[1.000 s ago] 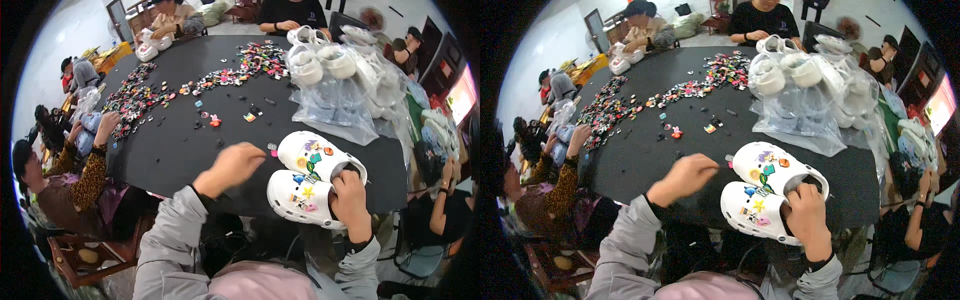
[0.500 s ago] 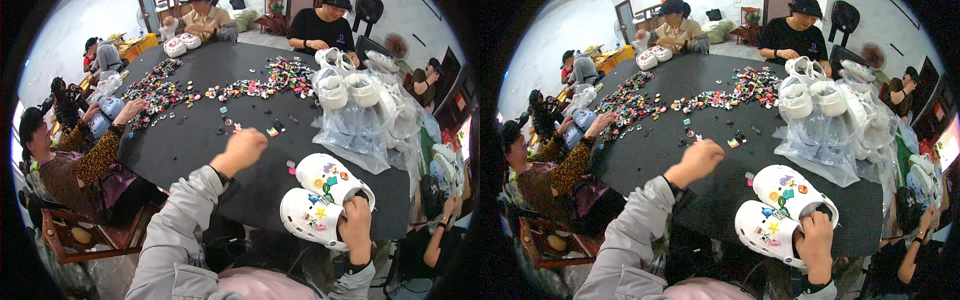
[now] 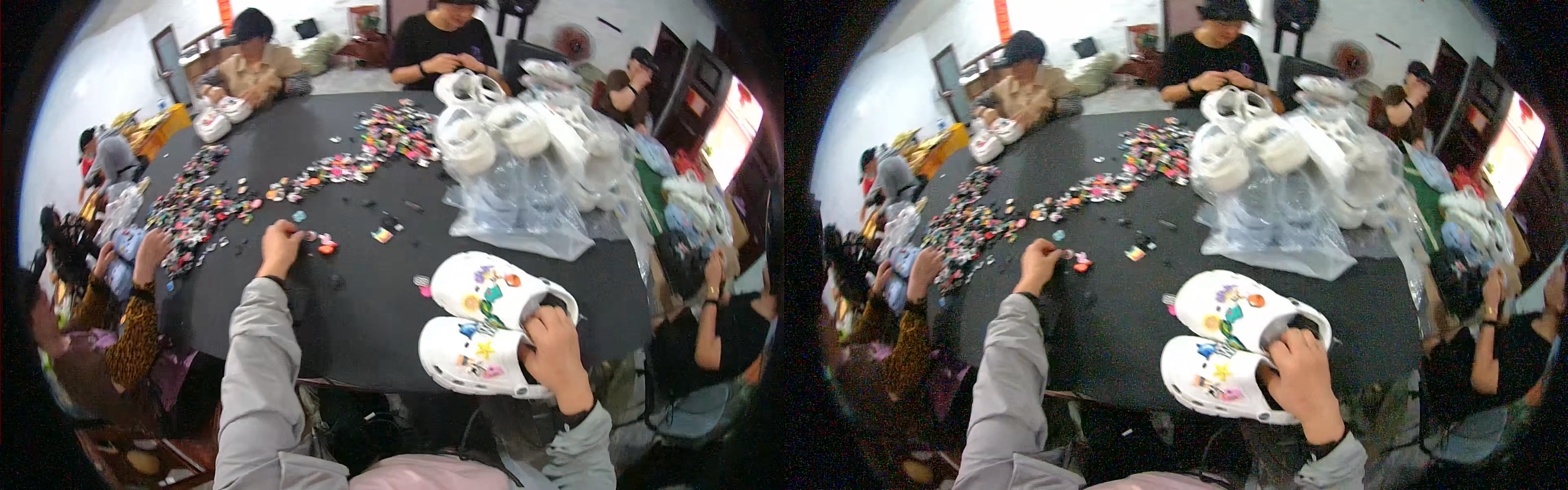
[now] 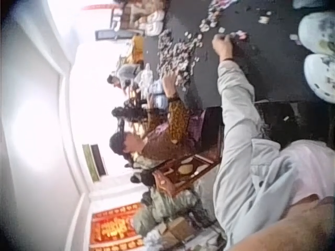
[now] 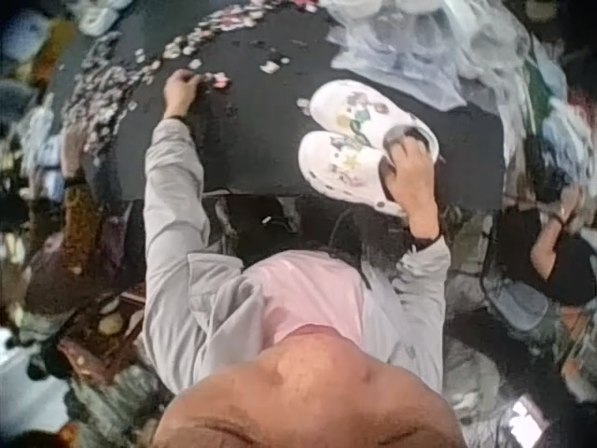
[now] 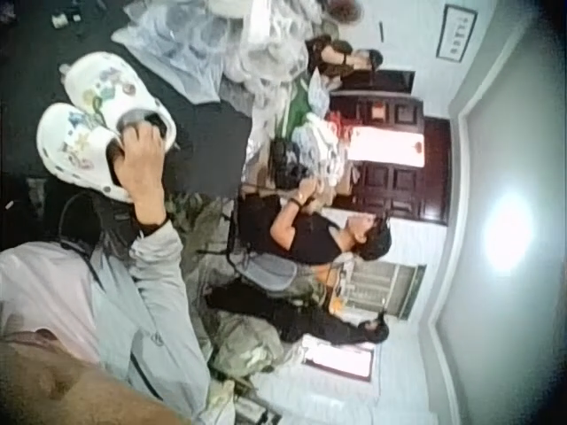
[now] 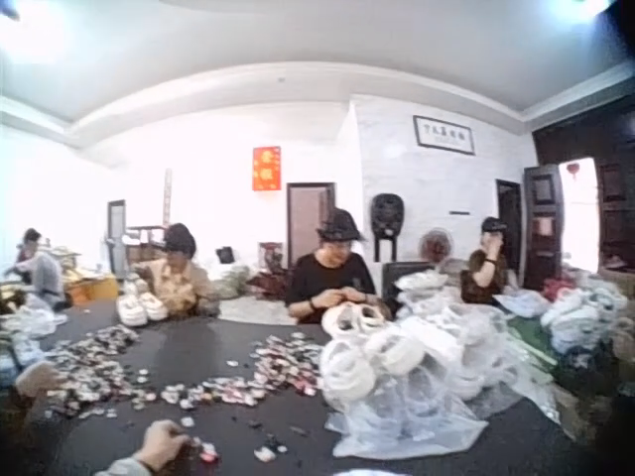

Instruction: Attaching decorative charms and components to clogs at a manufacturing station.

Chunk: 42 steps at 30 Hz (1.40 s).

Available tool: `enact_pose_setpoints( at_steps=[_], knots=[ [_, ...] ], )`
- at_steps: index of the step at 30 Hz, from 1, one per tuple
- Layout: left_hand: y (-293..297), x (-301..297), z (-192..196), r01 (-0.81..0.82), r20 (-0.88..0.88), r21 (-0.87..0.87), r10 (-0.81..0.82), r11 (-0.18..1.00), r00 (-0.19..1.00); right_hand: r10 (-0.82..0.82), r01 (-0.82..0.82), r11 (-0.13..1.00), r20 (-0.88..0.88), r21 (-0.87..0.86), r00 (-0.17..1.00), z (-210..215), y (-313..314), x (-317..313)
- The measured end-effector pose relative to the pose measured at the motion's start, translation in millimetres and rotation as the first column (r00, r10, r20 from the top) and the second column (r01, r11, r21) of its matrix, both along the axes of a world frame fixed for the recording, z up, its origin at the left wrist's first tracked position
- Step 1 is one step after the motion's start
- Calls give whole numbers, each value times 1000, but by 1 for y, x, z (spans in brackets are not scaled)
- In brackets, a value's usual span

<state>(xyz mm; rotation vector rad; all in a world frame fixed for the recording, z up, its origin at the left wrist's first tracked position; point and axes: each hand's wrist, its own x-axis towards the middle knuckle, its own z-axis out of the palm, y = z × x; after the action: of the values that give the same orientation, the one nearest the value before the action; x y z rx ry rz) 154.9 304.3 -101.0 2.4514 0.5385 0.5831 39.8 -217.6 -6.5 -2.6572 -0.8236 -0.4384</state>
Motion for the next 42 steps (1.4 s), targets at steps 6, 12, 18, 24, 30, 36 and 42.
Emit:
enact_pose_setpoints(
  at_steps=[6,12,18,24,30,36,42],
  knots=[
    [-12,-4,7,20,-16,83,-18,996,1000,-17,16,1000,8,4,1000,5,-8,-2],
    [1,-15,13,17,-185,188,19,982,983,7,-7,1000,0,29,1000,-6,4,-5],
    [-217,-29,99,608,181,-21,-595,793,783,-24,22,999,38,45,999,0,-7,-2],
    [-278,-48,90,730,175,552,-912,403,372,24,-29,997,59,77,998,-3,-5,-2],
    [-272,-61,86,736,35,555,-895,387,444,37,-39,999,49,38,998,-11,-7,-6],
    [-277,-59,91,736,-36,579,-891,351,453,48,-55,993,65,104,997,-7,-6,-1],
    [-284,-50,107,818,-141,439,-871,372,471,25,-29,993,41,113,999,-10,-10,5]
  ],
)
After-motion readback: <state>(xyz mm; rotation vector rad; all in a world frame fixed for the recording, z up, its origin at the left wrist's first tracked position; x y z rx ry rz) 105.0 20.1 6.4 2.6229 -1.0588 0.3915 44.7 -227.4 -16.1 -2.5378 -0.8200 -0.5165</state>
